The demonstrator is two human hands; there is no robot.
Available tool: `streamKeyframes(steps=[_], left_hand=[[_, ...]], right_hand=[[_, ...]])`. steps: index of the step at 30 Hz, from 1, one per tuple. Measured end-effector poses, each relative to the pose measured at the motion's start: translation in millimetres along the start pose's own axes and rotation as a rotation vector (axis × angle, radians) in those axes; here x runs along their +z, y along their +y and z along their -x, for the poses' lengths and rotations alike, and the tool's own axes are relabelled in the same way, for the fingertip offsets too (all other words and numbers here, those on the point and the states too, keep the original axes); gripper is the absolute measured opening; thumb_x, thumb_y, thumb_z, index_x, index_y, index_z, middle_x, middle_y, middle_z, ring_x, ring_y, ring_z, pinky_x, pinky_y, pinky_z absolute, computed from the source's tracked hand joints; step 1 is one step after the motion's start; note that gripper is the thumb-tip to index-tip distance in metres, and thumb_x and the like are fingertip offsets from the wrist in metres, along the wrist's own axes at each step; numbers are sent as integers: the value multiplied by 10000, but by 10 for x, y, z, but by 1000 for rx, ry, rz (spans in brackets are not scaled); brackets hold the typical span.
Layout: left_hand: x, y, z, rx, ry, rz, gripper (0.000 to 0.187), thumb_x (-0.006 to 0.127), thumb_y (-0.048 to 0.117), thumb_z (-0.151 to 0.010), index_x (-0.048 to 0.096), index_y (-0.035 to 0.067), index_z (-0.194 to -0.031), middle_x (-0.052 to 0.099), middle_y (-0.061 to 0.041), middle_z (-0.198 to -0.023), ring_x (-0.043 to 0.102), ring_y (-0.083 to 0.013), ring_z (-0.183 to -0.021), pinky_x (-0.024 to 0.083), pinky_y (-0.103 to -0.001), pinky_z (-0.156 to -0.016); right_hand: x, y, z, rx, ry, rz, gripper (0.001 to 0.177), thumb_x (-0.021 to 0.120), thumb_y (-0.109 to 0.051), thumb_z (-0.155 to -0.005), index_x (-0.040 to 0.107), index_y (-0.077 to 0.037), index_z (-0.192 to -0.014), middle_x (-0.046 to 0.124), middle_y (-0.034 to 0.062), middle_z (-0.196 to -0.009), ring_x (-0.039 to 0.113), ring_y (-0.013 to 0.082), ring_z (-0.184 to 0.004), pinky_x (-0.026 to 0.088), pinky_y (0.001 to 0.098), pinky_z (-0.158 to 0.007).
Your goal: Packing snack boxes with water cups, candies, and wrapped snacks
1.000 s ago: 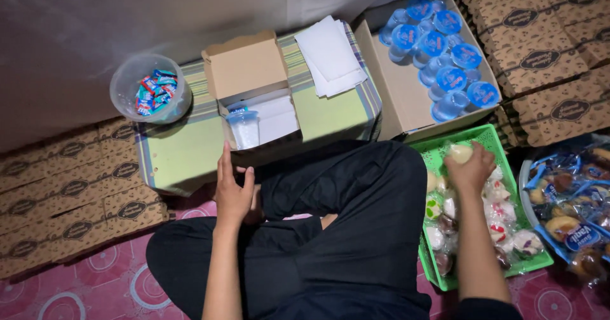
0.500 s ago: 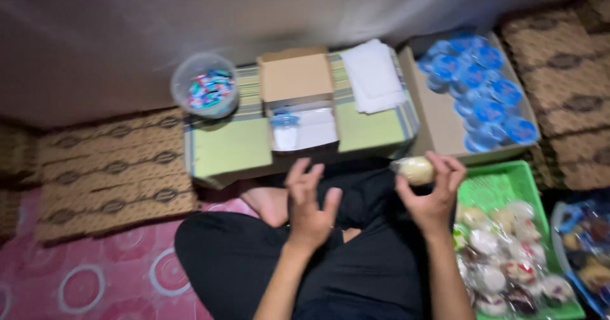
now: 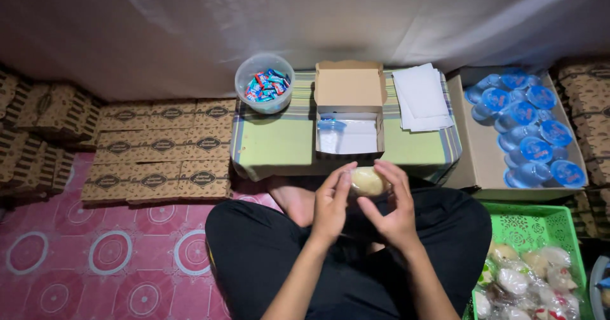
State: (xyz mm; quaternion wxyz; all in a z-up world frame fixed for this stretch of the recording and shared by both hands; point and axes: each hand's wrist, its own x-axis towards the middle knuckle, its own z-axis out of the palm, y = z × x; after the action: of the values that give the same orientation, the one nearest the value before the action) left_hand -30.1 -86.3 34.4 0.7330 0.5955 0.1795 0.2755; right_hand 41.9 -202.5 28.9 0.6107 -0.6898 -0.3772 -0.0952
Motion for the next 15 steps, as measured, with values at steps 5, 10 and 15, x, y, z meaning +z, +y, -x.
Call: streamKeyframes(steps=[5,10,15], left_hand=[[-39,-175,-21,-189,55,58,317,590,303,-1038,763,141,-1248,768,-41,-1103,673,-106,-967,621,-274,-715],[-10,18,-66,-292,112,199,315,616,272,-1030,775,76,-1218,758,-103,-1037,669,-161,-885,646,-371,-670],[-48,18,-81,-305,144,285,323,581,236,-1030,760,29,-1201,736,-133,-1000,683,-195,-862,650,-399,-641]], right_hand=[[-69,40,-8,104,-41,-192,340,619,-92,-980,649,32,-1296,646,228,-1291,592,357,-1279,435,485,-1083],[-115,97,-15,186,-65,-288,311,562,-82,-1012,670,57,-1269,677,239,-1261,611,340,-1245,437,485,-1074],[-149,182,53,354,-134,-496,407,608,-82,-959,640,66,-1337,642,202,-1305,601,231,-1133,514,376,-915]])
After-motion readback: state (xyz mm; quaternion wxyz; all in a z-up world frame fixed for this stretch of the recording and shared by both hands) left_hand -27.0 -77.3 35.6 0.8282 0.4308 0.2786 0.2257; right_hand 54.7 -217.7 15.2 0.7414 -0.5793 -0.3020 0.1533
